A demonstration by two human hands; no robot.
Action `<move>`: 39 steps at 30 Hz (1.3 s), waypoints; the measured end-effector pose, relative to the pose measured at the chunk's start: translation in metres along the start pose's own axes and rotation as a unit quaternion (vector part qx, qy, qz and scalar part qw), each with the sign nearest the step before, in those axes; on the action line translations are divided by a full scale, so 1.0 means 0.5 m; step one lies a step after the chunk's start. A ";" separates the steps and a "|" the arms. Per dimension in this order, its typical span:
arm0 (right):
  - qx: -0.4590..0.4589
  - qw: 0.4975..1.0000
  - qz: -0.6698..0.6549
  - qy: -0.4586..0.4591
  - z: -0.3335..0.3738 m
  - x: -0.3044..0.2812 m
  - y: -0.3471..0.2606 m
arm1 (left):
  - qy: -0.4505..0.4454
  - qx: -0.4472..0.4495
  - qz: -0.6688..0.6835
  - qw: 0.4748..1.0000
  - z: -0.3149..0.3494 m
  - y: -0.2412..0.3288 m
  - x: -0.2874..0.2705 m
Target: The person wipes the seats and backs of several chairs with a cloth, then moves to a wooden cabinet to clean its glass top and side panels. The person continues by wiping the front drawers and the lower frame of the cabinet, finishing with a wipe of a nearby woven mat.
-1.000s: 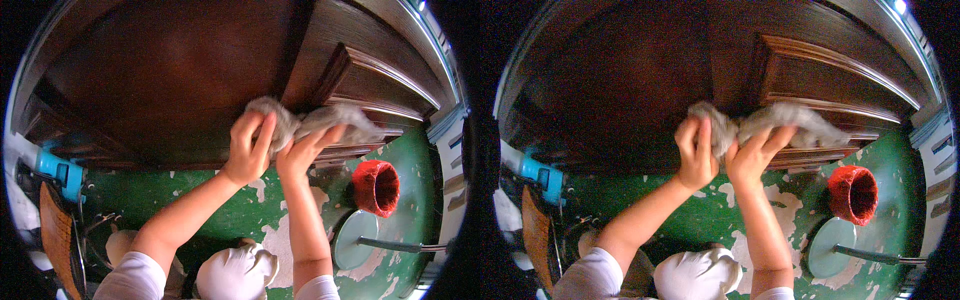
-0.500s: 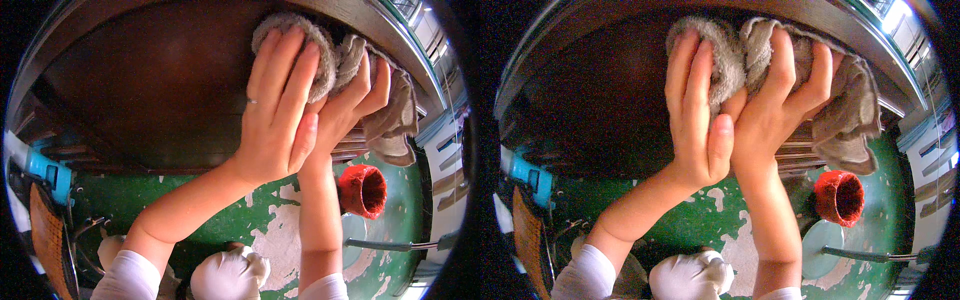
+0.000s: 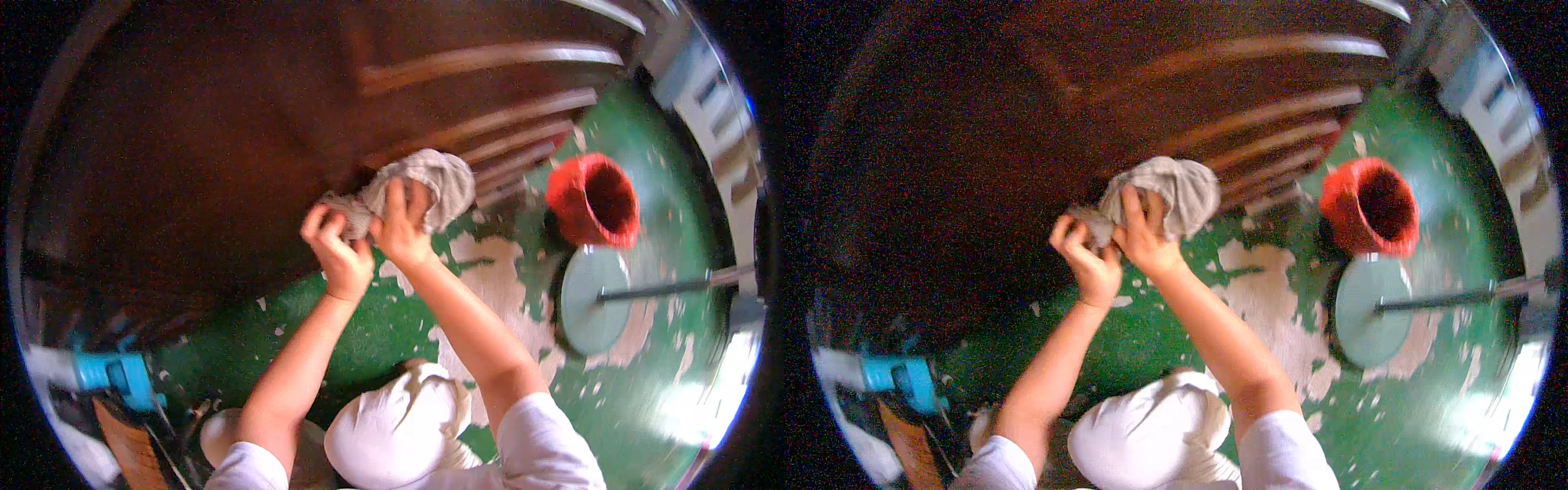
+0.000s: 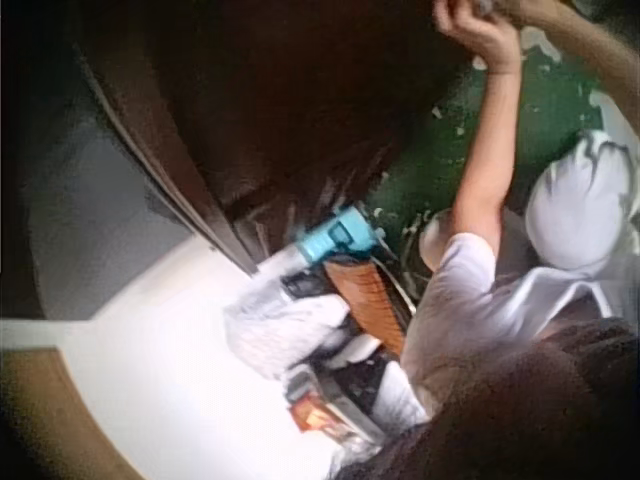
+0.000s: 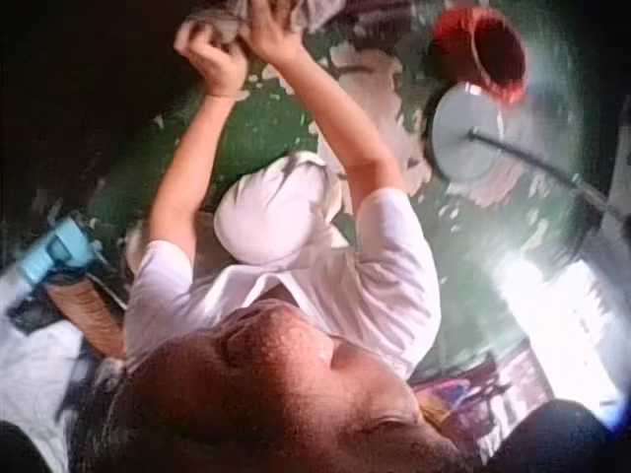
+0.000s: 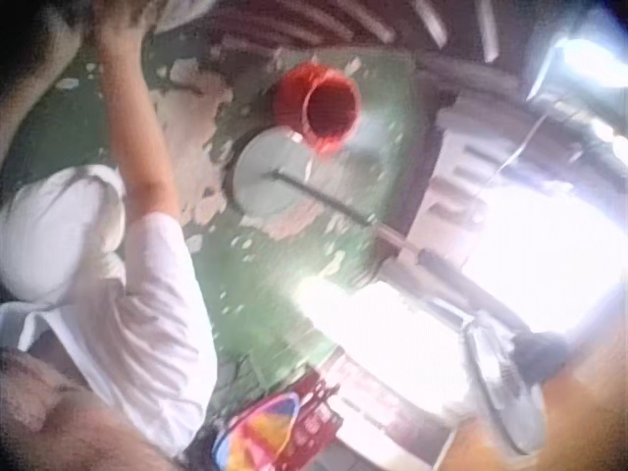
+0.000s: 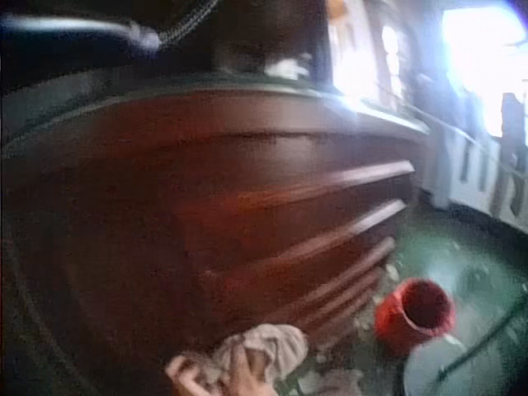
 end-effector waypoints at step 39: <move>0.373 0.906 -0.105 0.171 0.181 0.001 0.343 | -0.486 0.418 -0.359 0.679 0.127 0.058 0.235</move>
Point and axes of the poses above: each hand's wrist, its own z-axis away from the middle knuckle, its own x-axis out of the palm, y = z × x, the point moved 10 cm from there along -z, towards the middle knuckle, and after that the axes turned 11 degrees about -x, right-handed, at the moved point
